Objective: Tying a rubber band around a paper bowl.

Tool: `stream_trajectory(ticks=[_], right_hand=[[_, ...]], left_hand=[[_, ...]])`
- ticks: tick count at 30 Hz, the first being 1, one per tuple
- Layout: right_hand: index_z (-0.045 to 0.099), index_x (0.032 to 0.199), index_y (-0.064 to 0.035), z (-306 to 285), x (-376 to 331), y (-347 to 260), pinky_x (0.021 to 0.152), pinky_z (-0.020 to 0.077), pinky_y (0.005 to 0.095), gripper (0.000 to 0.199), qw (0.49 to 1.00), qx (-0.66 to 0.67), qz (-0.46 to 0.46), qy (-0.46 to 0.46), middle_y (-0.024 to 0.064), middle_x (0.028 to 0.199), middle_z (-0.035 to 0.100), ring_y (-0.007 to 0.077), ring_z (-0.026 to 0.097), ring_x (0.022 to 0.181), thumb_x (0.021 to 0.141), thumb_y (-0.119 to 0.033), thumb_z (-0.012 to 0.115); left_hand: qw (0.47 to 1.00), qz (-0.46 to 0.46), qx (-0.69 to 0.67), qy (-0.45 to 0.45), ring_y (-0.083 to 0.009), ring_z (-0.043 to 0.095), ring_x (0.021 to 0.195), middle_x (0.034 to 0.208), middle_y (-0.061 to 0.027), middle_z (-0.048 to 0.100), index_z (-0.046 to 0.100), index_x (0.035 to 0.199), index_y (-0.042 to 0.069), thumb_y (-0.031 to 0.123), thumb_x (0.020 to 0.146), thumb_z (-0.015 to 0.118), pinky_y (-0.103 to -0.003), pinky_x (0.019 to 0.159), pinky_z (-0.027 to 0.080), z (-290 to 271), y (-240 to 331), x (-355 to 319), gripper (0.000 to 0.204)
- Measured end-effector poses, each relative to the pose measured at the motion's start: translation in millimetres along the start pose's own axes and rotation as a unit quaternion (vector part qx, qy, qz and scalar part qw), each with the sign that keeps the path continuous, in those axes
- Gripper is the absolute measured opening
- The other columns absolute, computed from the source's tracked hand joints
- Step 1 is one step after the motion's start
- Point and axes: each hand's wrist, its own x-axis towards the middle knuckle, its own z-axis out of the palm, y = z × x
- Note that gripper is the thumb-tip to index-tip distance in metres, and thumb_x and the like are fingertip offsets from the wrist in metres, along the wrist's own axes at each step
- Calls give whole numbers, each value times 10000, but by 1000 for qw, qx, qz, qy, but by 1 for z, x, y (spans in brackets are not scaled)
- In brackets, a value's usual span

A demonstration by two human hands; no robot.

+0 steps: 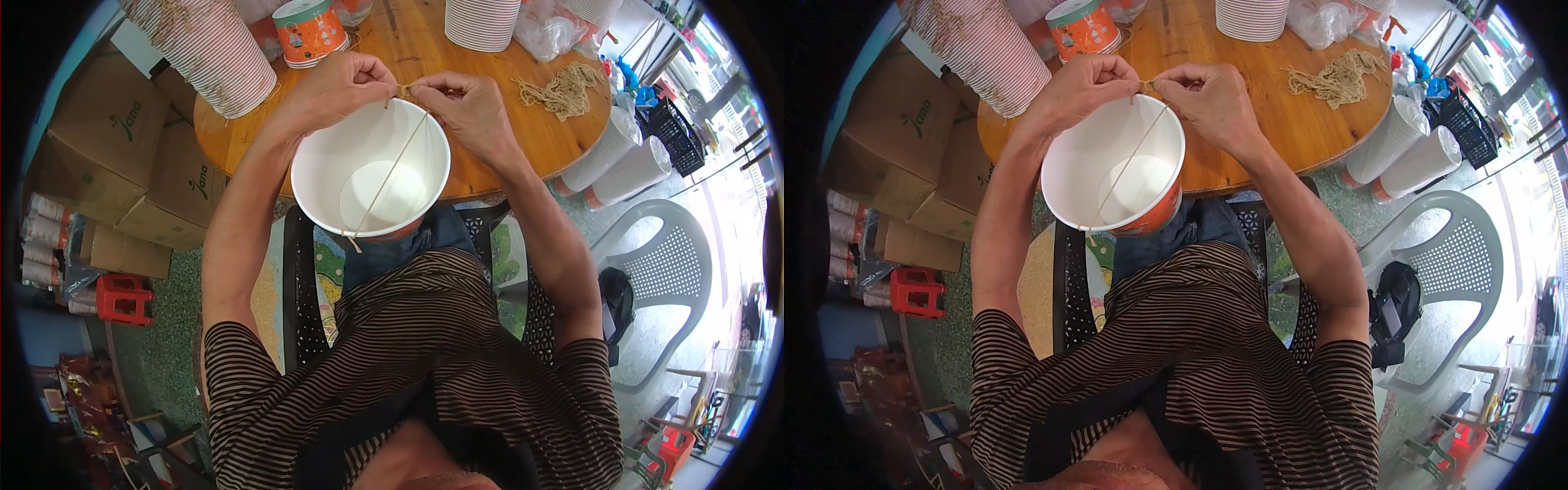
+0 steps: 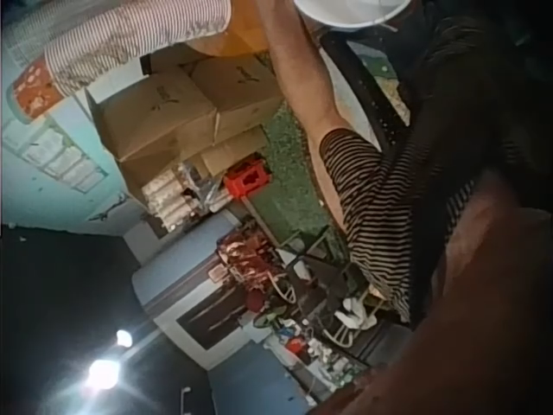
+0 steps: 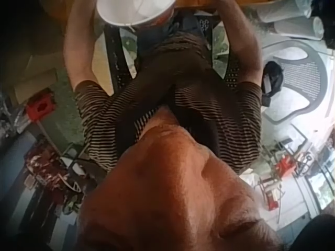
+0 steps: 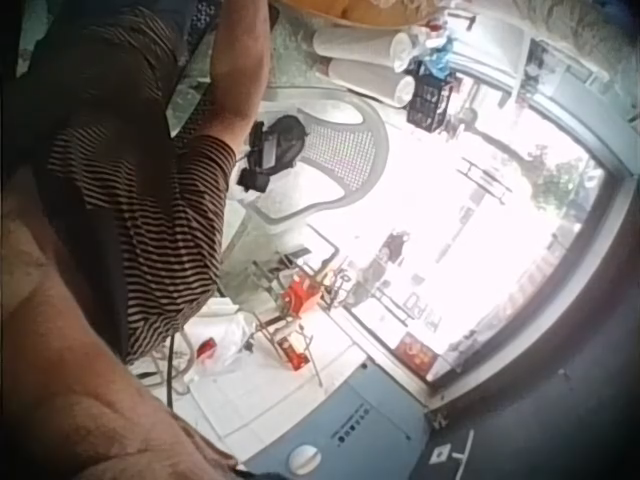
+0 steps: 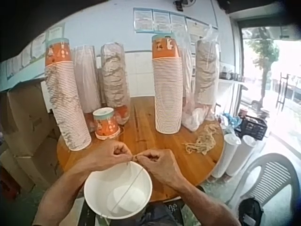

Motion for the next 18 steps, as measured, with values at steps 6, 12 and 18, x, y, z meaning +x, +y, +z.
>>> stream_trajectory(ticks=[6,12,18], right_hand=[[795,1003,16,-2,-1,0,633,526,237,264,1000,-26,-3,-8,35,746,734,50,638,679,909,-223,737],[798,1001,12,-9,1,2,651,537,248,268,999,-47,-1,-27,41,752,741,60,653,690,900,-230,740],[800,994,16,-11,-3,-2,660,545,250,258,999,-44,3,-31,40,757,738,63,650,698,903,-217,736]], left_hand=[[998,19,-58,-3,-26,606,743,853,24,666,648,979,31,161,969,695,-203,661,482,-5,-9,-2,139],[998,4,-61,-11,-40,599,793,887,12,651,620,970,46,145,962,682,-212,686,477,-7,-11,-3,117],[997,23,-70,9,-68,601,755,842,-16,664,619,920,26,80,903,664,-231,659,479,-3,-12,-5,72]])
